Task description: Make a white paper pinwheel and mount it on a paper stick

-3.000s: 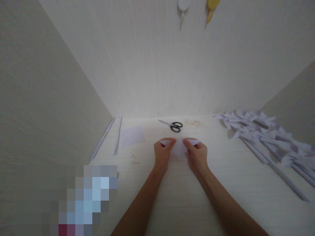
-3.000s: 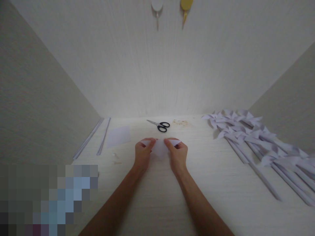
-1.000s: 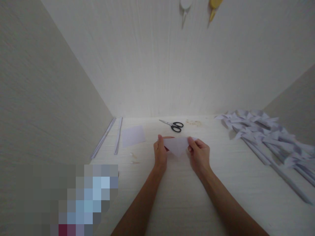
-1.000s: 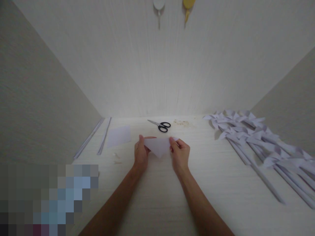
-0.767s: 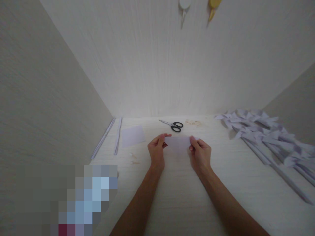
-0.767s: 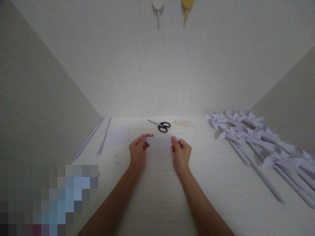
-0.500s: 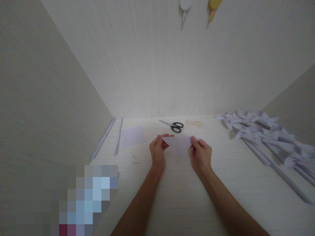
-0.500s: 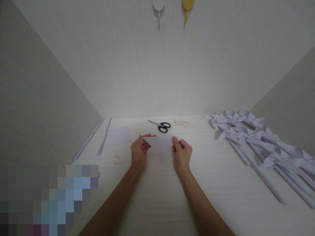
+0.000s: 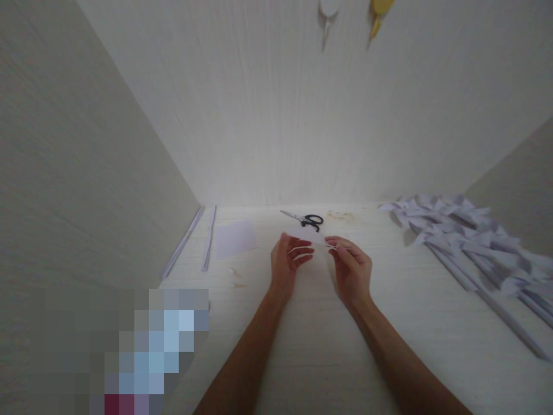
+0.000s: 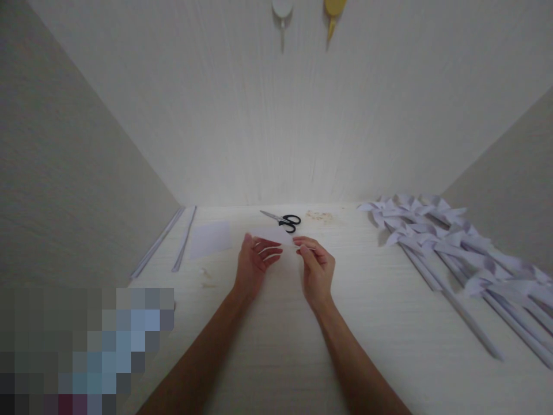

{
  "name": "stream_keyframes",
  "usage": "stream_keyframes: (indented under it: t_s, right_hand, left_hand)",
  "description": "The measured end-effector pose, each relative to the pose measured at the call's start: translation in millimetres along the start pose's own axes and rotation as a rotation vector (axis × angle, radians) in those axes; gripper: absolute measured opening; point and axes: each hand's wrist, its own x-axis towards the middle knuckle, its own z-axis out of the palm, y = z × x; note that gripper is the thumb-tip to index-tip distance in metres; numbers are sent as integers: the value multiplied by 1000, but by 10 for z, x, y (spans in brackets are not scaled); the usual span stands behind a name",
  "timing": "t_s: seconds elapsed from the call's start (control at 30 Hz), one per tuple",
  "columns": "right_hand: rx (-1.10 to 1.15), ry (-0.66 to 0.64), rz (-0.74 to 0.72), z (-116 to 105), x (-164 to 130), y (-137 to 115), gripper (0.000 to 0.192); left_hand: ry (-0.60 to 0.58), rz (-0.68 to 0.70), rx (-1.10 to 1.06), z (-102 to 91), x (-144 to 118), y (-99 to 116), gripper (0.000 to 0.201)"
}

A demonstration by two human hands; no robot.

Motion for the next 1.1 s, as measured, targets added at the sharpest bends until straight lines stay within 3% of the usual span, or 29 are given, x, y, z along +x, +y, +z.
stream_keyframes:
  t_s: [0.2,0.47,0.6,0.83,0.97,1.1]
  right_hand:
    - [-64,-47,-25,-29,3,23,13]
    - [133,145,205,17,70,26,12]
    - [111,179,183,-8,73,49,15]
    - [182,224,88,-73,93,63,24]
    - [213,257,83,-63,97,51,28]
    - [160,228,75,-63,91,54,28]
  left_hand:
    - [82,7,123,-8,-1,-25,26]
    - [171,46,78,-28,25,-24,21]
    - [149,44,115,-19,10,-42,22]
    - [86,-8,-31,-53,17,22,29]
    - [-100,-160,-45,-113,47,64,57]
    - [-229,-193,100,-109,27,48,68]
